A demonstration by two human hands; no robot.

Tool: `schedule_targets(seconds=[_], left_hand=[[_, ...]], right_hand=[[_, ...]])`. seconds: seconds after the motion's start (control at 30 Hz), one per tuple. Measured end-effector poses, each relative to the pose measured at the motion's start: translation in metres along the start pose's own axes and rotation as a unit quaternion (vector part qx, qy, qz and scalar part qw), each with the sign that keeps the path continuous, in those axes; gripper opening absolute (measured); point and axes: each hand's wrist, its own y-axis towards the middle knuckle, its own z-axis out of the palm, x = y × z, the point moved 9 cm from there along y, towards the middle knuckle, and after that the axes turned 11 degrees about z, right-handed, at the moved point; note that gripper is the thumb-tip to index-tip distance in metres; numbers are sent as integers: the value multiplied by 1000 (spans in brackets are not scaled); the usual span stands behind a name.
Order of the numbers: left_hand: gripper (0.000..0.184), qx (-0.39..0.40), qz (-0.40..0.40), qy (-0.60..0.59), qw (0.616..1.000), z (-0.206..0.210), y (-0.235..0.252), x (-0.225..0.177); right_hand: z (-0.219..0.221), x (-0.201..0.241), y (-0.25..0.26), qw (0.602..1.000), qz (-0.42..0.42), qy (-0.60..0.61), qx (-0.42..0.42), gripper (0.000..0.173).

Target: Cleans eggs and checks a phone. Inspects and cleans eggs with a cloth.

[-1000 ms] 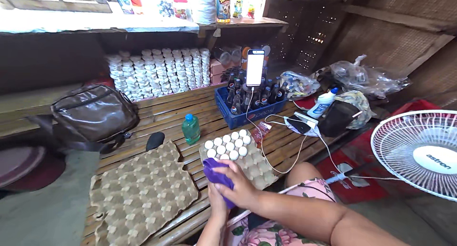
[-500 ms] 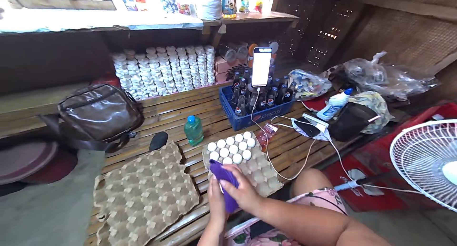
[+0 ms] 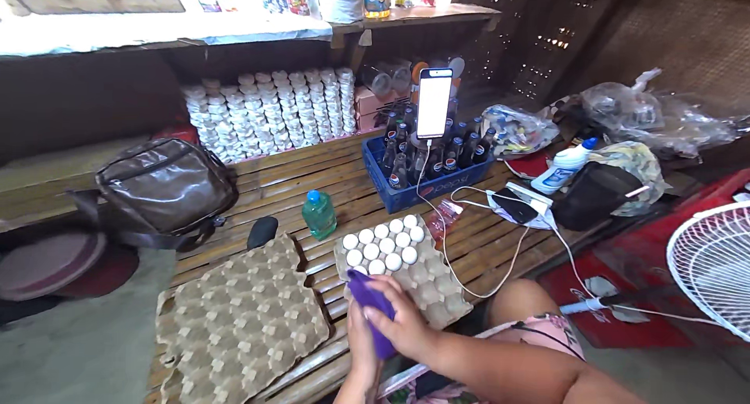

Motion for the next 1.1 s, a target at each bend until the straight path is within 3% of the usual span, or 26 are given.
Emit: schedule_targets(seconds=[0.07,0.17,0.23,0.33,0.4,0.5,0.63,0.77,0.83,0.93,1.0,1.1], left_hand=[[45,-55,-47,-40,997,-10,-3,5],[42,-72,-50,-78,993,-10,0,8],[49,-29,-14,-59,998,-1,3,2],[29,0,39,-31,999,8,3,-4],[22,5,38,-41,998,10,2,-2],[38,-25,-40,-79,996,3,-2,4],[44,-93,-86,-160,979,-8,-3,6],[42,-58,-33,-89,994,-6,2,5],[49,-12,-2,-65,998,4,5,1],[38,11,10,-62,998,11,4,1],[36,1,-16,-90,996,10,4,2],[43,-66,-106,-132,983,3,-1,-7]], right_hand=[[11,5,-8,993,-77,-92,-5,39],[13,4,-1,990,-103,-98,8,38],[4,3,10,997,-59,-34,26,41],[-6,-5,20,985,103,136,42,45],[-7,-9,19,973,150,175,33,46],[2,-1,6,998,43,37,17,45],[21,13,-6,985,-121,-125,23,37],[11,11,10,988,-112,-91,47,37],[-1,6,21,998,-24,-1,58,41],[-10,-10,28,989,106,89,53,46],[-7,-8,21,996,69,39,38,47],[11,5,1,993,-69,-92,23,42]])
